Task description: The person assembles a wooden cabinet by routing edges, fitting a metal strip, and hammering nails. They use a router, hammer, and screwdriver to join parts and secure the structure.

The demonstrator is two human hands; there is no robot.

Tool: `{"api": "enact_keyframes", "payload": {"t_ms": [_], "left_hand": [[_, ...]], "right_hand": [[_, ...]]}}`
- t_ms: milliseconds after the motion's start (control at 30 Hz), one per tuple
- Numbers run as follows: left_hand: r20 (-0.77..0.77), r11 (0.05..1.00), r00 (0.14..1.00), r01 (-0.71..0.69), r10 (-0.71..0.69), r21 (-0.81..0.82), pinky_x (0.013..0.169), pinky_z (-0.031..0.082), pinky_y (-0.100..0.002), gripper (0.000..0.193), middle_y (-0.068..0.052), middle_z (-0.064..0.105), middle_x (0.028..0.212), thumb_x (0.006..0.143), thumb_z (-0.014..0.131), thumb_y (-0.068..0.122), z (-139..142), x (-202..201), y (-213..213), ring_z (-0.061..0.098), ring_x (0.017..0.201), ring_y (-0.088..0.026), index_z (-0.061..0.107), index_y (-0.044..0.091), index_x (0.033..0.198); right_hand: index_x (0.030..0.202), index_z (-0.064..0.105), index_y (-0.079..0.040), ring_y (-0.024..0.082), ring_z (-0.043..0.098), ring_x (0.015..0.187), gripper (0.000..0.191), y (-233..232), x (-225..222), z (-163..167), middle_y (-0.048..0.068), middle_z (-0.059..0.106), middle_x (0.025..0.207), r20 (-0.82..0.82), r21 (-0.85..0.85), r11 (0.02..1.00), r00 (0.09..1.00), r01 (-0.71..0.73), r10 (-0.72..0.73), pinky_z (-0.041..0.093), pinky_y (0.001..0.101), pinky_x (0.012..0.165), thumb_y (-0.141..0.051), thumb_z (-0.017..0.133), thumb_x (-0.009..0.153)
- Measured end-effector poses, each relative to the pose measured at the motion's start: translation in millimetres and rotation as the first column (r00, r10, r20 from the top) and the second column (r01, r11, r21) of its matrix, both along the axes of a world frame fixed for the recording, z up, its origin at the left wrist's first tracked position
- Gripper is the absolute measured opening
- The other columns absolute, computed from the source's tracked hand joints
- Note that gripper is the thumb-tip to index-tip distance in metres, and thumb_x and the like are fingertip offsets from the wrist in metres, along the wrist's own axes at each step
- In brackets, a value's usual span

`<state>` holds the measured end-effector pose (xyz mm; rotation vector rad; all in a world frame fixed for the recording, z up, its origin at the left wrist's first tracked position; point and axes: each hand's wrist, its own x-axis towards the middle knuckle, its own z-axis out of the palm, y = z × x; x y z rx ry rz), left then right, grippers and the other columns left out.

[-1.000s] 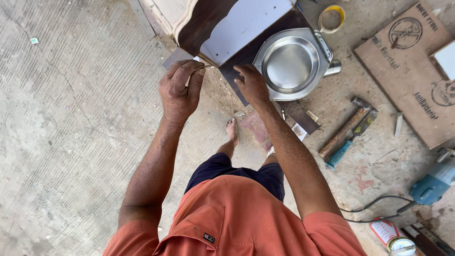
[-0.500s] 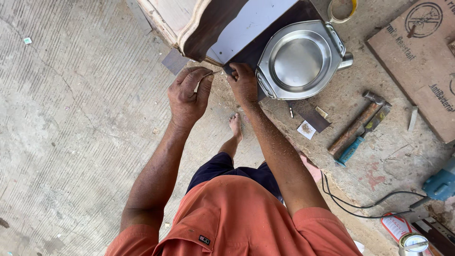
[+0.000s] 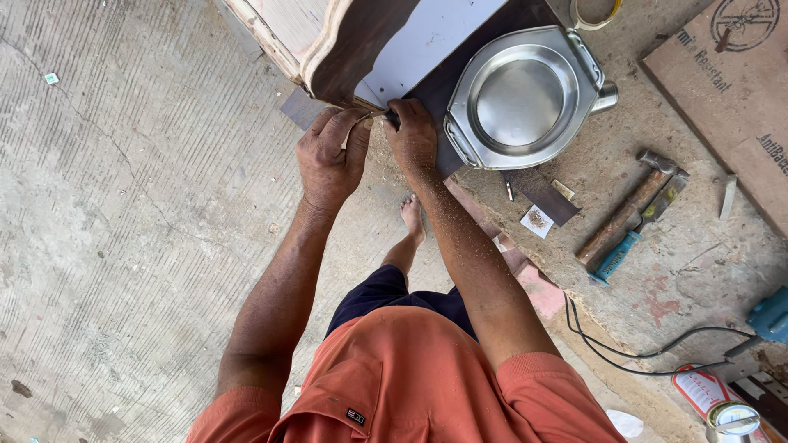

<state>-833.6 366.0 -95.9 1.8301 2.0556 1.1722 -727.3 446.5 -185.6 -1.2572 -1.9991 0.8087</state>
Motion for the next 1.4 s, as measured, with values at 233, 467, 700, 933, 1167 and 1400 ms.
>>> {"api": "enact_keyframes", "payload": {"t_ms": [233, 467, 700, 933, 1167, 1400], "left_hand": [[-0.001, 1.0, 1.0, -0.029, 0.029, 0.01, 0.072, 0.063, -0.034, 0.011, -0.009, 0.075, 0.101, 0.101, 0.077, 0.012, -5, -4, 2, 0.077, 0.089, -0.022, 0.072, 0.005, 0.105], [0.053, 0.991, 0.991, -0.125, 0.122, 0.044, 0.075, 0.065, -0.031, 0.014, -0.009, 0.077, 0.096, 0.096, 0.083, 0.011, -16, -1, 2, 0.078, 0.089, -0.018, 0.071, 0.004, 0.098], [0.122, 0.98, 0.973, -0.198, 0.196, 0.006, 0.076, 0.068, -0.027, 0.014, -0.005, 0.077, 0.092, 0.098, 0.083, 0.012, -30, -12, -5, 0.077, 0.088, -0.012, 0.071, 0.006, 0.093], [0.067, 0.99, 0.988, -0.14, 0.137, 0.036, 0.073, 0.065, -0.027, 0.014, -0.006, 0.077, 0.096, 0.098, 0.083, 0.014, -26, -22, 0, 0.074, 0.088, -0.012, 0.072, 0.006, 0.096], [-0.121, 0.998, 0.99, -0.067, 0.066, -0.003, 0.074, 0.064, -0.028, 0.017, -0.006, 0.076, 0.1, 0.101, 0.082, 0.018, -13, -25, 3, 0.075, 0.09, -0.013, 0.073, 0.008, 0.109], [-0.162, 0.993, 0.985, -0.076, 0.061, -0.091, 0.07, 0.061, -0.029, 0.015, -0.004, 0.076, 0.097, 0.103, 0.081, 0.021, 1, -25, 1, 0.074, 0.086, -0.011, 0.074, 0.012, 0.113]], "right_hand": [[0.107, 0.068, -0.011, 0.025, 0.069, 0.096, 0.027, 2, -4, -1, 0.006, 0.067, 0.103, -0.026, 0.039, 0.999, 1.0, -0.004, 0.005, 0.058, 0.0391, 0.085, -0.015, 0.085, 0.086], [0.115, 0.068, -0.012, 0.025, 0.068, 0.098, 0.029, 2, -4, -4, 0.006, 0.065, 0.102, -0.021, 0.135, 0.991, 1.0, 0.001, 0.002, 0.059, 0.0383, 0.085, -0.014, 0.08, 0.089], [0.127, 0.069, -0.012, 0.025, 0.065, 0.096, 0.033, -1, -2, -22, 0.006, 0.063, 0.101, 0.01, 0.178, 0.984, 1.0, 0.005, -0.007, 0.057, 0.0397, 0.086, -0.018, 0.075, 0.096], [0.125, 0.071, -0.012, 0.023, 0.064, 0.095, 0.029, -6, -4, -53, 0.006, 0.062, 0.101, 0.018, 0.121, 0.992, 1.0, 0.021, -0.023, 0.057, 0.0389, 0.088, -0.022, 0.073, 0.097], [0.126, 0.07, -0.013, 0.025, 0.063, 0.096, 0.028, -12, -5, -75, 0.006, 0.059, 0.102, 0.065, 0.122, 0.992, 0.998, 0.013, -0.021, 0.056, 0.04, 0.089, -0.024, 0.072, 0.1], [0.128, 0.068, -0.013, 0.025, 0.062, 0.097, 0.03, -13, -7, -81, 0.006, 0.058, 0.102, 0.073, 0.142, 0.99, 0.997, 0.013, -0.024, 0.055, 0.0397, 0.089, -0.024, 0.071, 0.1]]}}
